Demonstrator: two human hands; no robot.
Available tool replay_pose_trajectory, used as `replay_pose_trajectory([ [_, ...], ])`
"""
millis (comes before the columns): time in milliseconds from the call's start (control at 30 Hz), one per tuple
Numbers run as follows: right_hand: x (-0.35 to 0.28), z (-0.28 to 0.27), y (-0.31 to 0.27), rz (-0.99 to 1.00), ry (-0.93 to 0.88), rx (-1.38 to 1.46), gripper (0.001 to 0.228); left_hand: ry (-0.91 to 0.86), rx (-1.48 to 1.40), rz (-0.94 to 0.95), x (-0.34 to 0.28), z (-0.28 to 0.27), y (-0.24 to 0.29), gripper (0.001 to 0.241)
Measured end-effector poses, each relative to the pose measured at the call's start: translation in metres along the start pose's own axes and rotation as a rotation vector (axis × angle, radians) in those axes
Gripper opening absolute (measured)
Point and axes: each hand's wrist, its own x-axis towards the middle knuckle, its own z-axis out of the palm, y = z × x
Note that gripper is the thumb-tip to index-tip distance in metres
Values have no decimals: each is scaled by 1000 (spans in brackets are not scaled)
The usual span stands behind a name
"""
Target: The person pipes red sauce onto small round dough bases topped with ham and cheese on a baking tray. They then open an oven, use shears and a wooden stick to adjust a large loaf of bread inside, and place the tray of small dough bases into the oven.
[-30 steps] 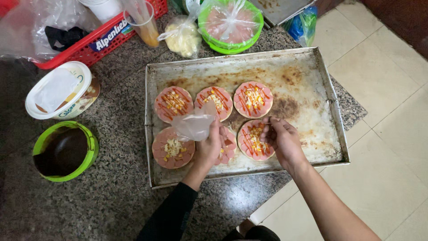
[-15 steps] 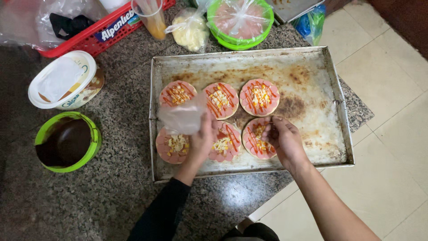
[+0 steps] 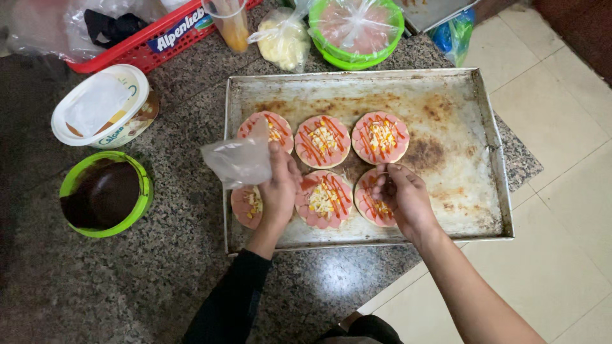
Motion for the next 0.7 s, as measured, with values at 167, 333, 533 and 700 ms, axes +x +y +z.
replay_pose_trajectory([
  [167, 1, 6, 2, 9, 15, -20, 24, -219, 148, 93, -11, 3, 3, 38],
  [333, 2, 10, 2, -18, -16, 22, 23, -57, 60, -100, 2, -14, 4, 44],
  [533, 0, 17, 0, -1, -15, 42, 23, -177, 226, -14, -12, -14, 6, 50],
  [700, -5, 18, 1, -17, -44, -13, 24, -13, 280, -157, -16, -27, 6, 57],
])
